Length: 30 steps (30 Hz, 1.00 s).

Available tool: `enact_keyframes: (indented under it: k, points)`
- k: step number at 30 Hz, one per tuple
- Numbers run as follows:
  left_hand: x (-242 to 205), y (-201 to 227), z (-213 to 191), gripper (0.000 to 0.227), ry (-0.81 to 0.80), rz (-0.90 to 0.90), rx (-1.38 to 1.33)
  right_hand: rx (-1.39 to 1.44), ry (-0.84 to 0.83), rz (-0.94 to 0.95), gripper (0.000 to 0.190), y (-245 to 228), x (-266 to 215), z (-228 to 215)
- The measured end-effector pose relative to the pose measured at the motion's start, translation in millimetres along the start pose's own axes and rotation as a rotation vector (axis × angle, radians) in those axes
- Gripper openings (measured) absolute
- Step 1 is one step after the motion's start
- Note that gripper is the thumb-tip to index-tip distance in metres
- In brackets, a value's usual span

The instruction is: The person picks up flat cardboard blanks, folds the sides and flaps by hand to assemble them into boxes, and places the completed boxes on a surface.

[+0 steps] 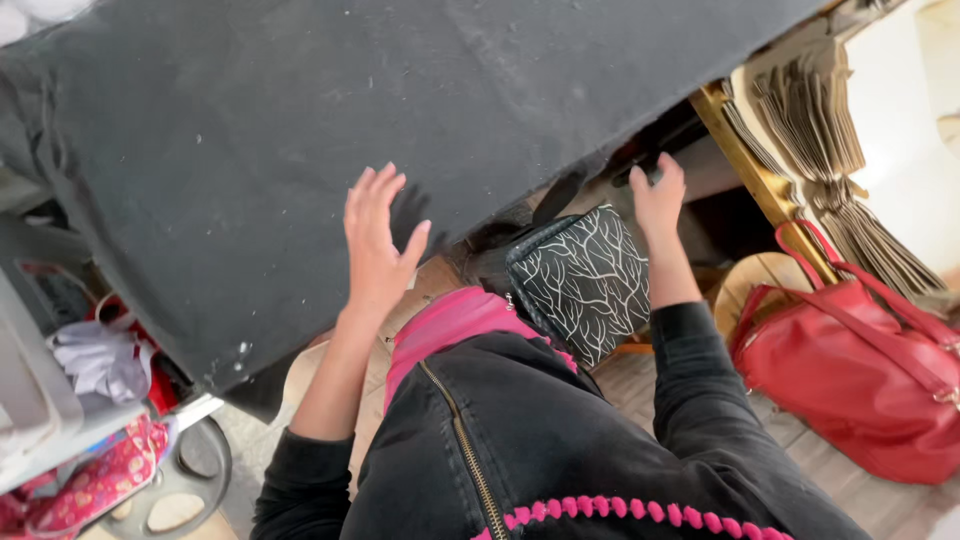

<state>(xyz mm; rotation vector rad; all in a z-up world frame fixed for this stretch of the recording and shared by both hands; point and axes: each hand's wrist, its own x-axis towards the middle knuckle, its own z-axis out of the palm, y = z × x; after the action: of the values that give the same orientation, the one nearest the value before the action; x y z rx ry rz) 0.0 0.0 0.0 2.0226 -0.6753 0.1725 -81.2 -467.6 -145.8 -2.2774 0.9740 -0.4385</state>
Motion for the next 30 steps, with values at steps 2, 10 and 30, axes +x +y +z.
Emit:
enact_keyframes:
  k: [2,10,30]
  points:
    - [1,-29,34,0.067,-0.113,0.004,0.061,-0.195,-0.132,0.209,0.066,115,-64,22]
    - [15,-65,92,0.096,-0.477,0.088,0.508,-0.322,-0.72,0.531,0.1,186,-194,61]
    - [7,-68,89,0.091,-0.416,0.14,0.517,-0.403,-0.934,0.647,0.07,91,-198,36]
